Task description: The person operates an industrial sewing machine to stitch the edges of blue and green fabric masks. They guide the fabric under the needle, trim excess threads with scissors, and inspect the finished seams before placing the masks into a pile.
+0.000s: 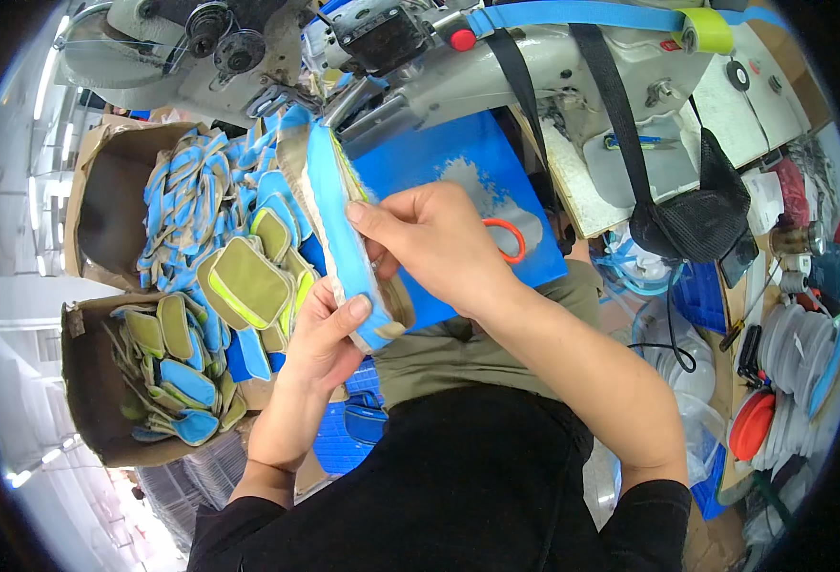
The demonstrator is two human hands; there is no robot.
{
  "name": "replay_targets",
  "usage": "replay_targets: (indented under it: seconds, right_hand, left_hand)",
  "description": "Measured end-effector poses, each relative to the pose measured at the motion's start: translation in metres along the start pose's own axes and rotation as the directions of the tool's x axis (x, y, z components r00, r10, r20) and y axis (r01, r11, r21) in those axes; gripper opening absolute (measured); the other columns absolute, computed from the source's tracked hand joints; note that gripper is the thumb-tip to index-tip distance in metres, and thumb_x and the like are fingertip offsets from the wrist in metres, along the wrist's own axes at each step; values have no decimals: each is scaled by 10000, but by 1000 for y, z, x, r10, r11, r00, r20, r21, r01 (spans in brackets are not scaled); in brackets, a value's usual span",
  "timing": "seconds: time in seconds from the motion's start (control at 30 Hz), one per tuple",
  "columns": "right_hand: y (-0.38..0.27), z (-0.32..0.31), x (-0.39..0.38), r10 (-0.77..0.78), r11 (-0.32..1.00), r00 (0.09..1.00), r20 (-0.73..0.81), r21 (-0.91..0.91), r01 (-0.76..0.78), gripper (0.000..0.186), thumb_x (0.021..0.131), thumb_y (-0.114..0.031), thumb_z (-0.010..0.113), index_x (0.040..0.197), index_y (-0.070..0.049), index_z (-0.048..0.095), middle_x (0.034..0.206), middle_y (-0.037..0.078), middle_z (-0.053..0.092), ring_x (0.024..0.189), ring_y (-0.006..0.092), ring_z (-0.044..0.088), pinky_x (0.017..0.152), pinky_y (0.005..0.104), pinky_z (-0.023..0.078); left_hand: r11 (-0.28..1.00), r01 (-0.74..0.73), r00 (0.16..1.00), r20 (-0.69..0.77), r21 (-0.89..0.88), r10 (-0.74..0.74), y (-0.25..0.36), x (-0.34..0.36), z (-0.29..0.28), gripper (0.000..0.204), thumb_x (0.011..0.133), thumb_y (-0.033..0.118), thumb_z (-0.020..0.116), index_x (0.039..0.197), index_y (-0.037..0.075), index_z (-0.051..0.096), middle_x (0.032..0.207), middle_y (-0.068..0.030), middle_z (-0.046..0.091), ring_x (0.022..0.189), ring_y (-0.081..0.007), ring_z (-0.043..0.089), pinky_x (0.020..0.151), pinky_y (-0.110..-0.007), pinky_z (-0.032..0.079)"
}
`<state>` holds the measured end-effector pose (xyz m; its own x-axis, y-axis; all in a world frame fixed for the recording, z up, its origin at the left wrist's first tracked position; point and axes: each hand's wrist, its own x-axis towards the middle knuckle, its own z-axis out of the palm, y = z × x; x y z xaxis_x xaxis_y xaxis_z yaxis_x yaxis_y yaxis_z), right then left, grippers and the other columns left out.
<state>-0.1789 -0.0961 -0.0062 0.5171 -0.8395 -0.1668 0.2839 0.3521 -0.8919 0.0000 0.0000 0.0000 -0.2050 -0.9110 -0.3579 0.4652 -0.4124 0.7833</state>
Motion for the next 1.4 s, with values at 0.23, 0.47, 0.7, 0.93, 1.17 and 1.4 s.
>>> replay_targets:
  seconds: [0.23,0.47,0.7,0.93,1.17,1.4]
  right_hand:
    - [14,7,-14,-101,992,993,-56,-77,97,207,930,-145,745,964,58,735,779,44,728,642,60,629,575,233,488]
    - [15,6,-33,-66,990,998,-22,-129,63,166,910,-114,745,948,39,695,741,27,698,600,44,603,516,224,437]
    - [28,11,-40,-102,991,993,-65,77,107,147,938,-120,747,922,21,709,711,0,667,614,26,558,539,224,422]
    - [35,8,-35,-133,984,987,-92,108,142,241,994,-194,698,913,31,729,740,-4,681,661,23,568,577,224,429]
    - [26,11,-5,-166,985,972,-167,17,171,348,987,-253,705,812,46,732,649,10,652,586,32,527,506,254,398]
    - [23,10,12,-189,972,964,-188,-179,155,352,973,-248,730,772,41,739,649,34,684,587,48,594,528,238,453]
  left_hand:
    - [1000,-22,999,31,-16,23,-3,0,0,270,920,85,782,1166,9,701,1088,-71,744,1020,-151,698,896,-337,577]
    - [996,-45,998,-39,82,49,-21,-5,-7,157,913,69,782,1059,28,740,996,-34,749,946,-99,681,818,-271,533]
    - [997,-34,993,-107,74,42,-17,-3,11,134,925,35,745,1059,44,744,985,-1,741,902,-61,651,790,-251,497]
    - [988,-76,989,-113,133,91,-17,0,20,141,922,12,731,1058,49,746,1009,6,733,931,-49,636,816,-268,491]
    - [994,-44,992,-114,104,56,-18,-3,9,142,922,13,732,1060,44,741,989,12,728,920,-49,632,828,-271,490]
    - [993,-36,991,-126,112,50,-18,-2,10,101,923,25,743,1020,52,739,950,15,728,857,-45,628,771,-252,482]
